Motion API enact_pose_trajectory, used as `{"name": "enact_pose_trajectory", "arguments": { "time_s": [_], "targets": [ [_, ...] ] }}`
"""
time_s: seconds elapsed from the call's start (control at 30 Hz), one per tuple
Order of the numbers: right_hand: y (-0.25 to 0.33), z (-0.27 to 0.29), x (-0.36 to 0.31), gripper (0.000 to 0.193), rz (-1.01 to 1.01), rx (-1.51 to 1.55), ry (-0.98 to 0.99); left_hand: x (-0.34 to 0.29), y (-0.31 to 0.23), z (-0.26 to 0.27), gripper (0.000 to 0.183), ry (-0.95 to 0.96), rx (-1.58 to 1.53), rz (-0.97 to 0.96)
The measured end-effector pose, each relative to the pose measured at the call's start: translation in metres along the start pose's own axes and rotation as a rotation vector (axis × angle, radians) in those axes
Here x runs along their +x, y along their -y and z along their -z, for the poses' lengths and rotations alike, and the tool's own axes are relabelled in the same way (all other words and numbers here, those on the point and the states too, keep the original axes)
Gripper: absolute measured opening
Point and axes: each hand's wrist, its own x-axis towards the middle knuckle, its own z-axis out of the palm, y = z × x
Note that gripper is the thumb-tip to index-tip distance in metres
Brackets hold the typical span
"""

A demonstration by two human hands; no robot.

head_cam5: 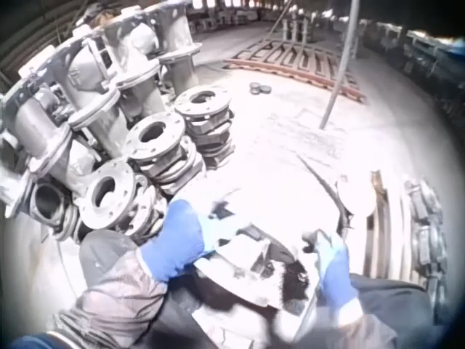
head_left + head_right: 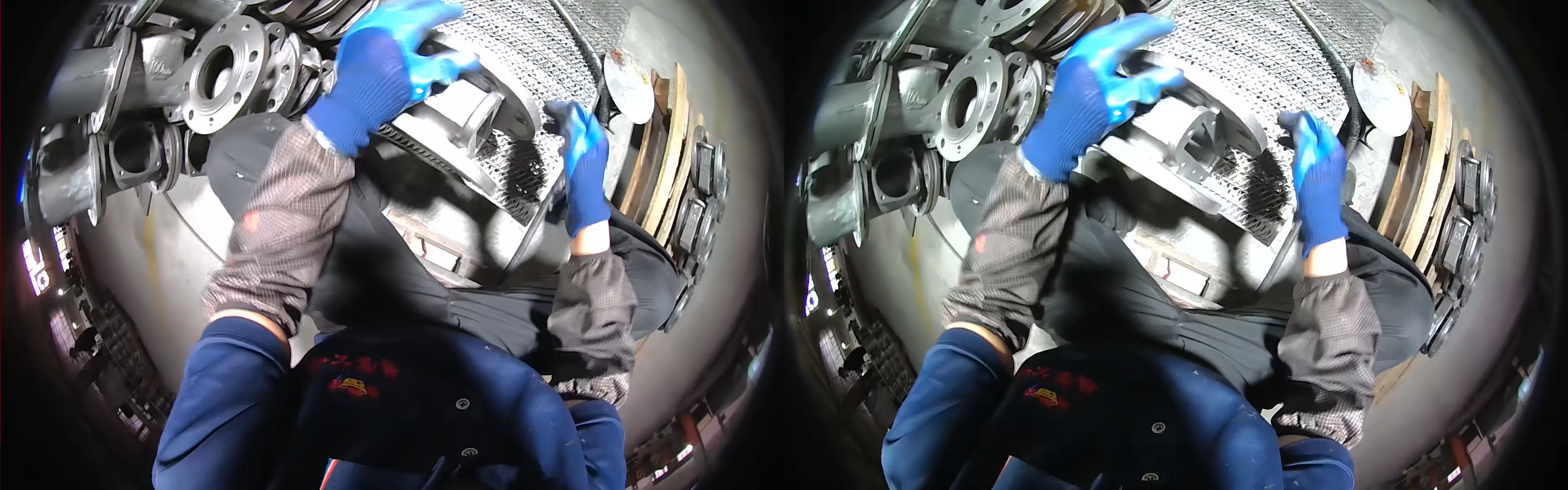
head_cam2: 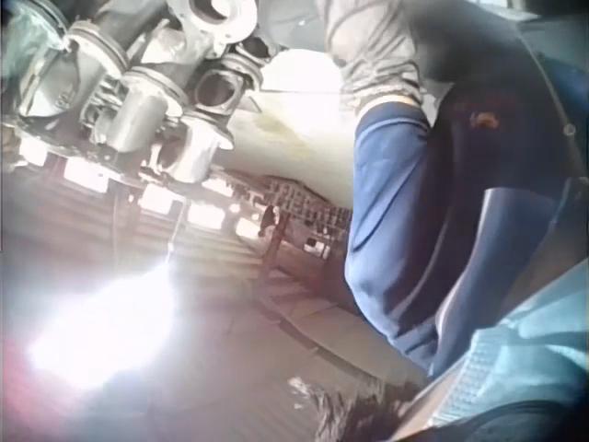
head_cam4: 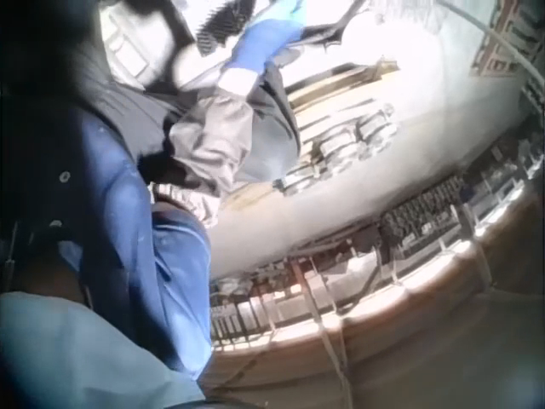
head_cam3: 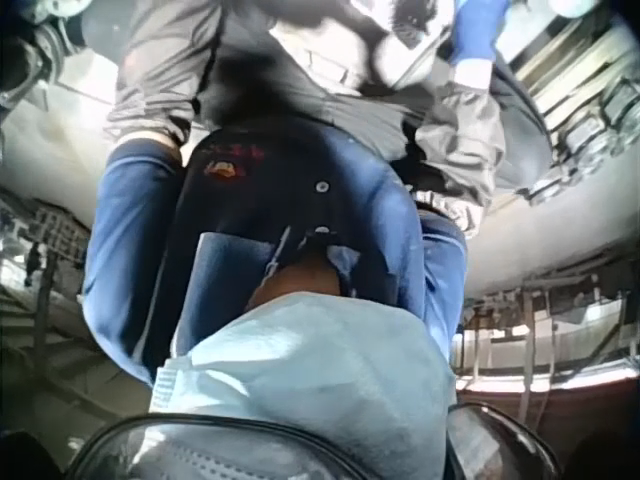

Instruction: The person cleans metal valve components using a brush and a compressed air nozzle. They rotate the valve bodies by hand, brush the internal grooves and surfaces, and use the air nozzle to blow away debris before setting the parts onto a wooden pallet.

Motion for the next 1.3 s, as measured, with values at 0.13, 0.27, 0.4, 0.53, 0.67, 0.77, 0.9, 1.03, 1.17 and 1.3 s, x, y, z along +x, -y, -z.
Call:
{"name": "enact_pose_trajectory", "arguments": {
  "time_s": [0.13,0.27,0.4,0.53,0.67,0.77,0.9,1.03,1.17,1.3],
  "targets": [
    [0.014,-0.027,0.043,0.036,0.013,0.236,0.312,-0.068,-0.04,0.003,0.033,-0.612,-0.28,0.355],
    [0.016,-0.047,0.031,0.041,-0.157,0.403,0.323,-0.121,-0.048,-0.028,0.055,-0.419,-0.508,0.452],
    [0.003,-0.041,-0.001,0.041,-0.326,0.364,0.202,-0.115,-0.055,-0.049,0.072,-0.409,-0.677,0.539],
    [-0.009,-0.064,-0.053,0.032,-0.139,0.463,-0.149,-0.132,-0.026,-0.086,0.061,-0.482,-0.788,0.508],
    [0.006,-0.083,-0.07,0.032,-0.205,0.531,-0.263,-0.128,0.012,-0.08,0.057,-0.487,-1.143,0.423],
    [0.01,-0.072,-0.079,0.031,-0.327,0.578,-0.179,-0.12,0.002,-0.07,0.056,-0.44,-1.243,0.369],
    [0.025,-0.058,-0.089,0.025,-0.231,0.424,-0.024,-0.121,-0.023,-0.049,0.045,-0.266,-0.346,0.32],
    [0.029,-0.028,-0.072,0.028,0.358,-0.229,0.149,-0.101,-0.032,-0.048,0.038,-0.121,-0.275,-0.013],
    [0.025,-0.022,-0.039,0.034,0.044,0.139,0.261,-0.067,-0.03,-0.048,0.044,-0.024,-0.201,0.352],
    [0.041,-0.015,-0.021,0.035,0.474,-0.363,0.236,-0.046,-0.008,-0.052,0.045,-0.012,-0.248,0.258]
  ]
}}
